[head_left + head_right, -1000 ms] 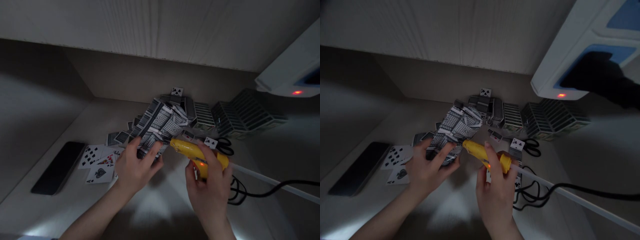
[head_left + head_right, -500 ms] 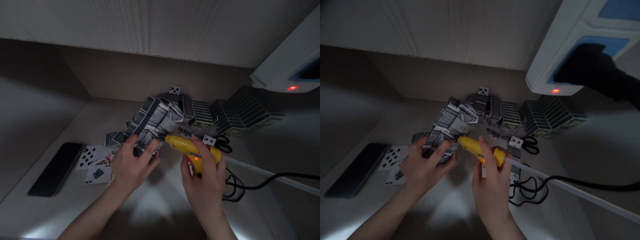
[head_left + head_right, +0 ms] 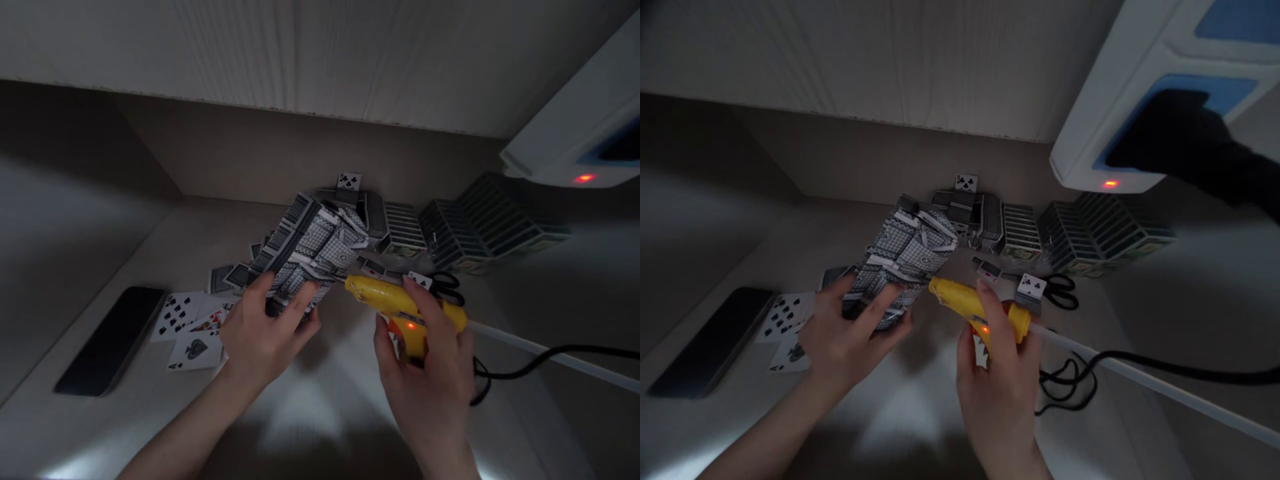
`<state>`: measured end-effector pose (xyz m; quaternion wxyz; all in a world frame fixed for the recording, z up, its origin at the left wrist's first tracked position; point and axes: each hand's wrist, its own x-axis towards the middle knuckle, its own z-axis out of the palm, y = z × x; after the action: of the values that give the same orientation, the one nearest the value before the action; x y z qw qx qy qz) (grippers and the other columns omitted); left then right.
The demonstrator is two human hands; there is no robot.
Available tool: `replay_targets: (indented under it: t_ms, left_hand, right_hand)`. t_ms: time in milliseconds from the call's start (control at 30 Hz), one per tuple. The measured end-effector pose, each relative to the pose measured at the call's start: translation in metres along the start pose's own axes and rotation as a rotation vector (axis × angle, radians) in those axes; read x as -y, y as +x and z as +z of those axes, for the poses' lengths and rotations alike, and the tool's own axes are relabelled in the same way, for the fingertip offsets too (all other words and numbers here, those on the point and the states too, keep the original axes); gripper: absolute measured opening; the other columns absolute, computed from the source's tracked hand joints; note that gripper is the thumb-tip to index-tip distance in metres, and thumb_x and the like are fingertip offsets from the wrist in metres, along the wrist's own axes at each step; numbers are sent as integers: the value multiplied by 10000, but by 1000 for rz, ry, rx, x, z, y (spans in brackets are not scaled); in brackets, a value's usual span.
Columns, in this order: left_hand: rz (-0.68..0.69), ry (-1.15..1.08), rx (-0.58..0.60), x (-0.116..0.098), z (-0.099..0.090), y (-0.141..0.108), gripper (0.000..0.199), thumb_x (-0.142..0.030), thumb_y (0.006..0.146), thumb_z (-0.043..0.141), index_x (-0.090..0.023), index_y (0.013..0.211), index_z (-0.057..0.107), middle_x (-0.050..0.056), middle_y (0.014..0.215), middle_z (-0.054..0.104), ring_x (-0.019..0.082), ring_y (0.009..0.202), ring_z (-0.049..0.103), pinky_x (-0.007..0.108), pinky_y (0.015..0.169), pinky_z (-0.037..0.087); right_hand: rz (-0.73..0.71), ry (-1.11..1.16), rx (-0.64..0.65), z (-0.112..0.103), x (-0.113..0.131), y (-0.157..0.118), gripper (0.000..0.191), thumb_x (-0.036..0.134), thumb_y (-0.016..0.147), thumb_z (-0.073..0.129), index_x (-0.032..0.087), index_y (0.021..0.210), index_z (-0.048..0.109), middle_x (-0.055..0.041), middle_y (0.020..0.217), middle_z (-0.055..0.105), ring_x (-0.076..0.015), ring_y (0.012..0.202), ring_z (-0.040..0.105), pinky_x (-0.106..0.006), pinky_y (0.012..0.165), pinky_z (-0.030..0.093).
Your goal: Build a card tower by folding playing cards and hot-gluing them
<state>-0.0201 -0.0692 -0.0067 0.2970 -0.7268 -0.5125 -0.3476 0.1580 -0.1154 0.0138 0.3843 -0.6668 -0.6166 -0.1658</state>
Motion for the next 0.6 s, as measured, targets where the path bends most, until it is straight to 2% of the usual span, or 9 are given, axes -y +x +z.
replay_targets:
  t_ms: [133,267,400,500,600]
  left_hand:
    - [2,7,8,0,-2,1,224,-286,726,722,-294,949,738,92,1055,573,185,783,616,260,598,490]
    - [-13,-6,20,1,-2,-1,242,-288,730,720,-296,971,734,103,1074,570,204,838,633,267,613,514]
    - [-49,-36,33,1,-2,-1,235,-292,740,706,-277,972,738,94,1094,560,189,812,636,260,603,523]
    - [-90,-99,48,1,-2,0,236,-291,743,689,-273,974,732,60,1105,542,166,791,627,251,597,514]
    - [-159,-198,74,1,-2,2,269,-269,699,713,-256,967,714,66,1094,535,160,776,619,257,599,505]
  right_hand:
    - [-19,18,-4,3,-2,-1,454,192,852,614,237,1298,545,-85,1131,680,-228,929,609,-356,773,517]
    - [-18,29,-13,2,-6,-1,468,180,844,621,244,1301,539,-71,1088,694,-214,846,600,-349,742,507]
    - [6,29,3,0,-8,-3,490,178,837,635,246,1310,529,-73,1078,696,-206,831,588,-332,735,490]
    - [96,78,25,3,-13,-5,519,227,818,657,246,1319,521,-84,1105,665,-222,879,594,-361,770,493]
    - [274,205,-26,16,-30,-8,679,340,760,701,240,1382,446,-112,1226,562,-272,1032,579,-447,866,486]
